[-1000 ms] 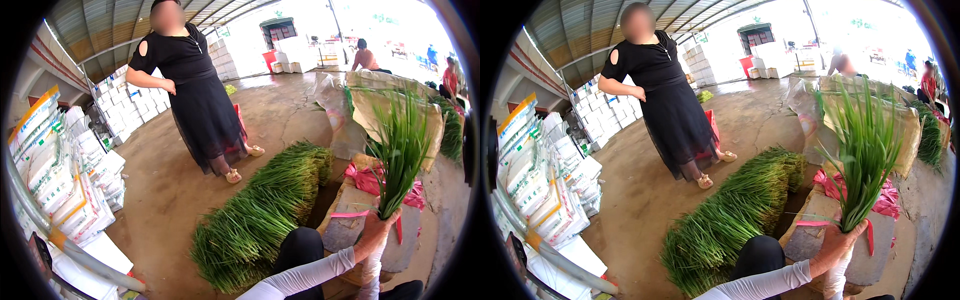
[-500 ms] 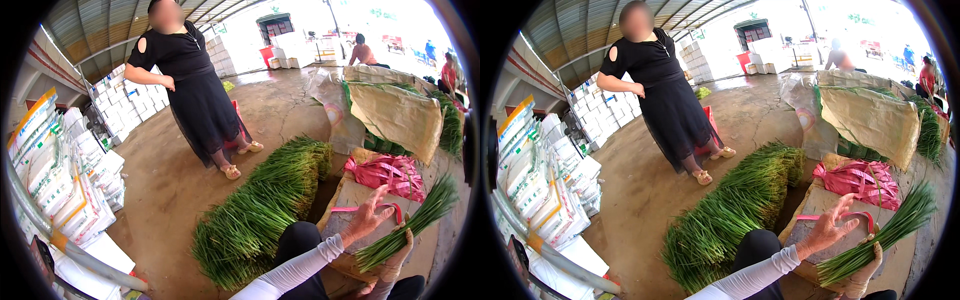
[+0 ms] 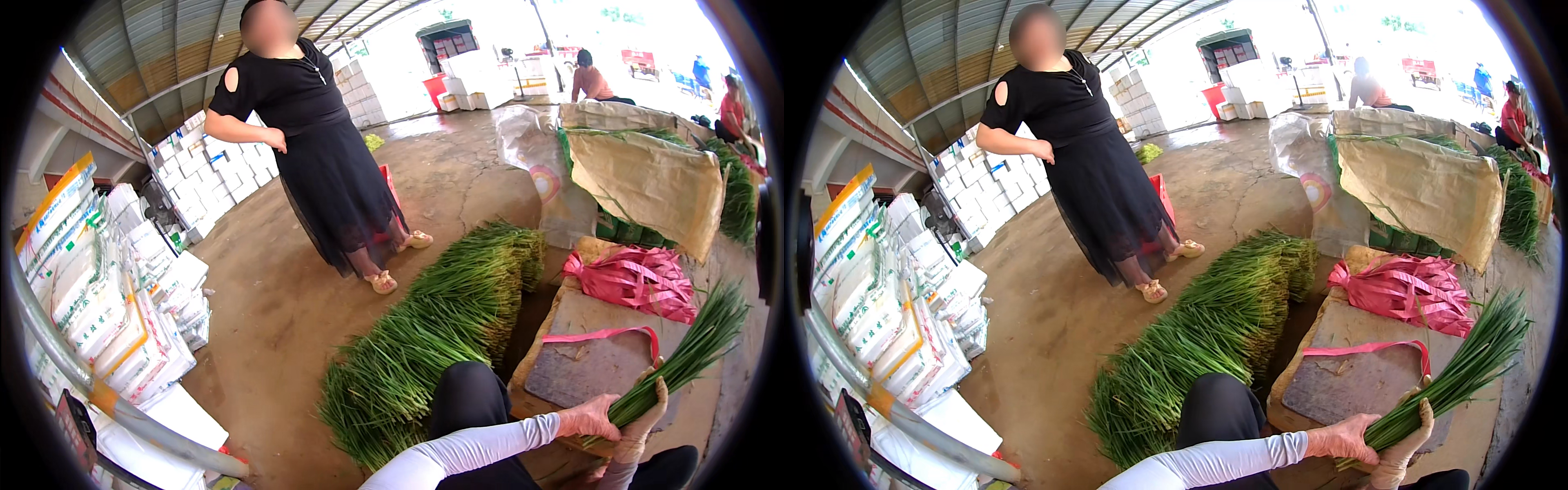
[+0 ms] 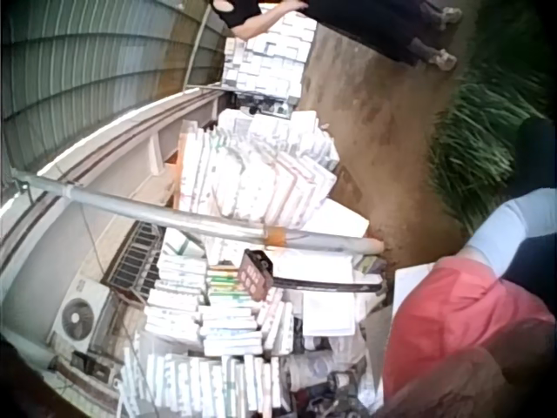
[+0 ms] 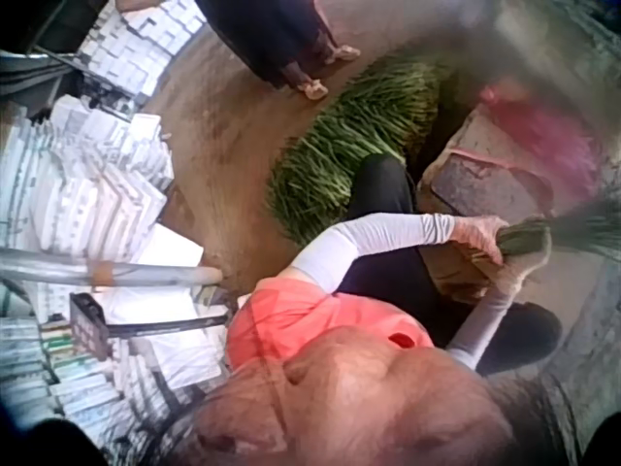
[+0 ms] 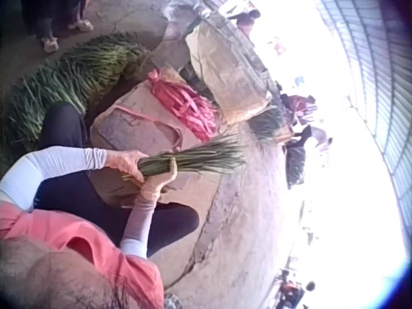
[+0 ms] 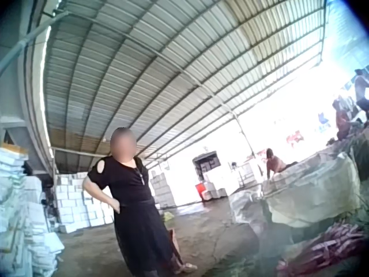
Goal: The person gathers a bunch of green chives by hand, aligns them on a wooden block, and ties them together using a pink plastic strap.
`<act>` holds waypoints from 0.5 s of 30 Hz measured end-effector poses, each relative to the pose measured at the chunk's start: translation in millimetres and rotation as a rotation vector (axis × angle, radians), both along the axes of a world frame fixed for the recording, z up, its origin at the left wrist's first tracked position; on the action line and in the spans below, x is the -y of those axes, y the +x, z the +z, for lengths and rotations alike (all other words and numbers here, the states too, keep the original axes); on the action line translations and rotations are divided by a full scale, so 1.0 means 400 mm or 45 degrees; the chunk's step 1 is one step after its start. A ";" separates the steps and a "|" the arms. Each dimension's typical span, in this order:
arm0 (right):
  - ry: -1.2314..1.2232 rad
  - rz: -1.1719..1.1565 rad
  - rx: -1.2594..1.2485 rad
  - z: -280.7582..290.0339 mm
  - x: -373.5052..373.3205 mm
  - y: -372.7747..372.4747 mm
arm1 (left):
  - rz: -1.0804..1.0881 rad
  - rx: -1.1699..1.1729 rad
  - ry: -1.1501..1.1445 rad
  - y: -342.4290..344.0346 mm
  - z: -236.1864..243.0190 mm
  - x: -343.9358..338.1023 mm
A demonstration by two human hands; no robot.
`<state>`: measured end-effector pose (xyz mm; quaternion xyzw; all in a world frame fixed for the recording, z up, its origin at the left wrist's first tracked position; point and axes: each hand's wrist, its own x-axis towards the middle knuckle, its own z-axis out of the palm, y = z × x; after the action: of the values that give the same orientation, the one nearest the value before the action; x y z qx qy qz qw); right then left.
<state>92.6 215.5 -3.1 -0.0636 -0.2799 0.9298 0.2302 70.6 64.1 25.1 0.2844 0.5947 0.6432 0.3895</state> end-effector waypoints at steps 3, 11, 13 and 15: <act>0.048 0.009 0.018 -0.011 0.003 0.005 | 0.032 0.076 0.100 0.014 -0.021 -0.002; -0.068 0.076 0.007 -0.029 0.025 0.001 | 0.038 0.149 0.275 0.024 -0.055 0.018; -0.151 0.042 0.028 -0.020 0.046 0.000 | 0.073 0.143 0.293 0.030 -0.067 0.020; -0.136 0.058 0.062 -0.010 0.054 0.006 | 0.064 0.241 0.197 0.035 -0.056 0.036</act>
<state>94.9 193.8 -6.9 -0.0919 -0.2366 0.9467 0.1984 84.6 49.8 2.5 0.2365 0.5109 0.7206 0.4047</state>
